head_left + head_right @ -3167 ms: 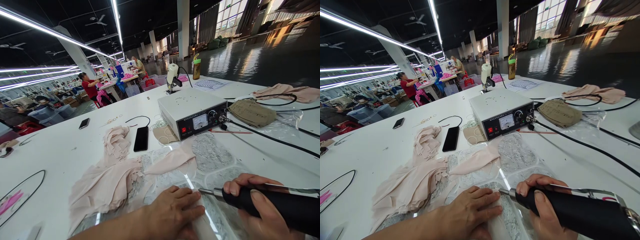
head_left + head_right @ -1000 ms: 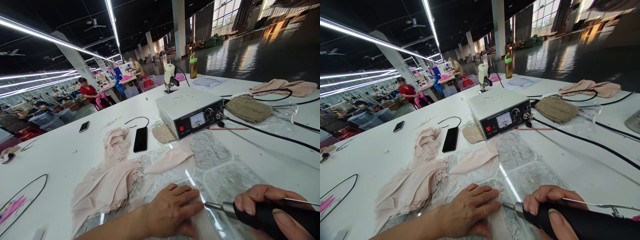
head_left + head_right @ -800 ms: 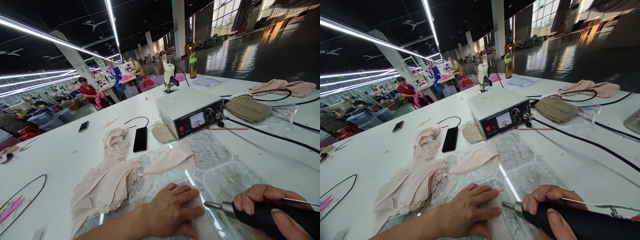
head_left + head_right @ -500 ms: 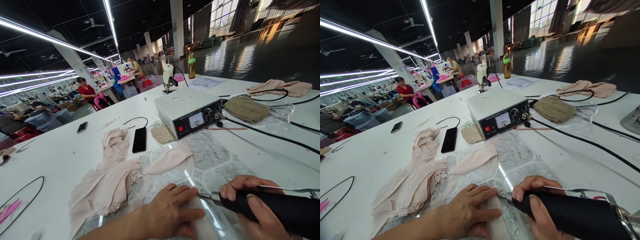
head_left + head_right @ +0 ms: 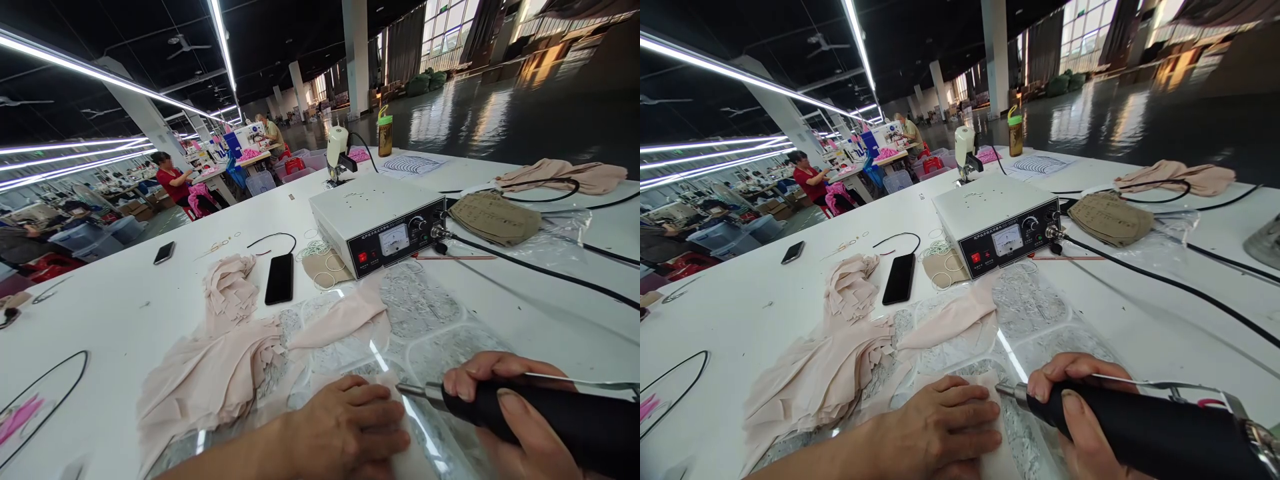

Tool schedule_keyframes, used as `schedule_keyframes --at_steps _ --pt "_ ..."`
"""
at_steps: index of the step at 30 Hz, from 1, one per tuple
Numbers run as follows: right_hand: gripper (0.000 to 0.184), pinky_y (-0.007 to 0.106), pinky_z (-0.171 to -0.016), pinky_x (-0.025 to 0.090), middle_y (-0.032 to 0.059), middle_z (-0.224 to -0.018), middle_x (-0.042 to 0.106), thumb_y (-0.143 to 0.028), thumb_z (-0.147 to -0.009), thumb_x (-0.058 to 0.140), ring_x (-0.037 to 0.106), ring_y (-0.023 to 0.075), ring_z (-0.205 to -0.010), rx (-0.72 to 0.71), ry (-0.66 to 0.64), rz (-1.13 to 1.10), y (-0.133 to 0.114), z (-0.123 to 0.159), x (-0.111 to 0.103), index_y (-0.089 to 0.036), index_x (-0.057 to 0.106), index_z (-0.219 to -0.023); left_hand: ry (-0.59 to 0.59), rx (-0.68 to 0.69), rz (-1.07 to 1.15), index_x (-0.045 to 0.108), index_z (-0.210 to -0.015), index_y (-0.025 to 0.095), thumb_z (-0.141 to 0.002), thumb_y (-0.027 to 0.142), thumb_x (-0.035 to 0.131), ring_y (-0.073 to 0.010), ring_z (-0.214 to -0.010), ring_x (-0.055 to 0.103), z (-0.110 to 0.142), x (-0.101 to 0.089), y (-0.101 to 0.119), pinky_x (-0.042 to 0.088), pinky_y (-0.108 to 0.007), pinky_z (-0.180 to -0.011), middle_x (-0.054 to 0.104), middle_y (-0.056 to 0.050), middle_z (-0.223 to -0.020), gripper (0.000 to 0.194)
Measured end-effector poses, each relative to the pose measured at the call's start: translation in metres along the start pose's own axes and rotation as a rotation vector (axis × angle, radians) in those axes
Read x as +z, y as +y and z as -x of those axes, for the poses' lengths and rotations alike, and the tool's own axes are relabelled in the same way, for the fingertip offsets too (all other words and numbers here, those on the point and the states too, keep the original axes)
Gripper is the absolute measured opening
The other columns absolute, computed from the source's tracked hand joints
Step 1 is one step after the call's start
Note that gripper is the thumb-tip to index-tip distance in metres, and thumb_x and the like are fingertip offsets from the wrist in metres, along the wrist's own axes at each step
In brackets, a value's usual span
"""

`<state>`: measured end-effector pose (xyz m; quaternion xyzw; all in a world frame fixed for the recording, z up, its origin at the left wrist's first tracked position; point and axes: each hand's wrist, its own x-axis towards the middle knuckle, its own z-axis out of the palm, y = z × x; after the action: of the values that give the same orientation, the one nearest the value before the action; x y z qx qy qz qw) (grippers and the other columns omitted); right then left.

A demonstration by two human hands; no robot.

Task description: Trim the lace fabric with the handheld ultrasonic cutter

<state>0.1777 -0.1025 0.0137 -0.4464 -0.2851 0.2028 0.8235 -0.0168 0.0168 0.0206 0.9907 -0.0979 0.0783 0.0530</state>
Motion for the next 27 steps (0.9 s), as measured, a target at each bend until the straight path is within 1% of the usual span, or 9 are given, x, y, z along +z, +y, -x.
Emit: schedule_keyframes --at_steps 2,4,7,9,12,15,17,21,27 --pt "0.016 0.041 -0.055 0.059 0.0025 -0.076 0.056 -0.031 -0.082 0.078 0.056 0.0198 -0.056 -0.014 -0.027 -0.011 0.0 -0.002 0.003 -0.028 0.063 -0.088 0.027 0.013 0.0 0.065 -0.115 0.02 -0.106 0.049 0.045 -0.0172 -0.122 0.057 0.0 0.002 0.0 0.041 -0.029 -0.106 0.065 -0.002 -0.129 0.036" --pt "0.017 0.04 -0.054 0.059 0.0021 -0.076 0.056 -0.03 -0.081 0.079 0.056 0.0194 -0.055 -0.014 -0.014 -0.021 -0.002 -0.003 0.006 -0.028 0.063 -0.087 0.044 0.022 0.003 0.066 -0.114 0.02 -0.106 0.047 0.046 -0.017 -0.122 0.057 -0.001 0.002 0.001 0.041 -0.028 -0.107 0.066 -0.002 -0.127 0.034" --pt "0.02 0.038 -0.053 0.059 0.0015 -0.076 0.055 -0.03 -0.078 0.08 0.055 0.0184 -0.055 -0.001 0.005 -0.038 -0.003 -0.002 0.006 -0.025 0.062 -0.085 0.025 0.03 0.005 0.066 -0.114 0.02 -0.105 0.046 0.048 -0.0173 -0.123 0.057 -0.003 0.0 0.001 0.043 -0.027 -0.107 0.066 -0.002 -0.126 0.033" --pt "0.019 0.036 -0.056 0.059 0.0014 -0.078 0.054 -0.029 -0.081 0.076 0.054 0.0174 -0.058 0.022 0.009 -0.073 0.001 0.003 -0.001 -0.025 0.06 -0.088 0.013 0.027 0.006 0.066 -0.114 0.02 -0.105 0.046 0.048 -0.0174 -0.124 0.057 -0.003 -0.003 0.002 0.042 -0.028 -0.108 0.066 -0.001 -0.127 0.033" --pt "0.013 0.033 -0.061 0.058 0.0019 -0.082 0.049 -0.031 -0.09 0.065 0.049 0.0166 -0.063 0.062 0.03 -0.138 0.012 0.015 -0.017 -0.025 0.056 -0.098 0.0 0.019 0.005 0.066 -0.114 0.02 -0.106 0.046 0.048 -0.0171 -0.125 0.056 -0.004 -0.005 0.002 0.04 -0.028 -0.109 0.065 -0.001 -0.128 0.032" --pt "0.011 0.033 -0.061 0.058 0.0027 -0.081 0.048 -0.032 -0.094 0.059 0.048 0.018 -0.065 0.059 0.038 -0.128 0.018 0.022 -0.025 -0.025 0.055 -0.101 -0.016 0.019 0.0 0.066 -0.114 0.021 -0.106 0.047 0.047 -0.0169 -0.125 0.056 -0.004 -0.005 0.002 0.04 -0.028 -0.11 0.066 -0.002 -0.127 0.033" --pt "0.012 0.033 -0.057 0.057 0.0024 -0.078 0.048 -0.032 -0.092 0.062 0.048 0.018 -0.062 0.038 0.043 -0.106 0.016 0.022 -0.023 -0.024 0.055 -0.098 -0.01 0.018 0.004 0.066 -0.114 0.02 -0.106 0.046 0.047 -0.0166 -0.125 0.056 -0.003 -0.004 0.002 0.039 -0.027 -0.11 0.066 -0.001 -0.126 0.033" --pt "0.016 0.034 -0.048 0.055 0.002 -0.073 0.05 -0.034 -0.086 0.071 0.05 0.0182 -0.054 0.005 0.039 -0.059 0.004 0.014 -0.011 -0.025 0.058 -0.089 0.017 0.013 0.014 0.066 -0.114 0.021 -0.107 0.046 0.044 -0.0167 -0.126 0.055 -0.002 -0.001 0.001 0.037 -0.027 -0.111 0.066 0.0 -0.127 0.034" --pt "0.018 0.038 -0.048 0.057 0.0031 -0.073 0.055 -0.036 -0.088 0.074 0.056 0.0209 -0.053 -0.033 -0.112 0.016 -0.008 0.005 -0.002 -0.027 0.06 -0.086 -0.006 0.02 -0.012 0.066 -0.115 0.021 -0.104 0.051 0.048 -0.0172 -0.126 0.056 -0.002 -0.002 0.002 0.04 -0.028 -0.109 0.065 -0.001 -0.128 0.037"
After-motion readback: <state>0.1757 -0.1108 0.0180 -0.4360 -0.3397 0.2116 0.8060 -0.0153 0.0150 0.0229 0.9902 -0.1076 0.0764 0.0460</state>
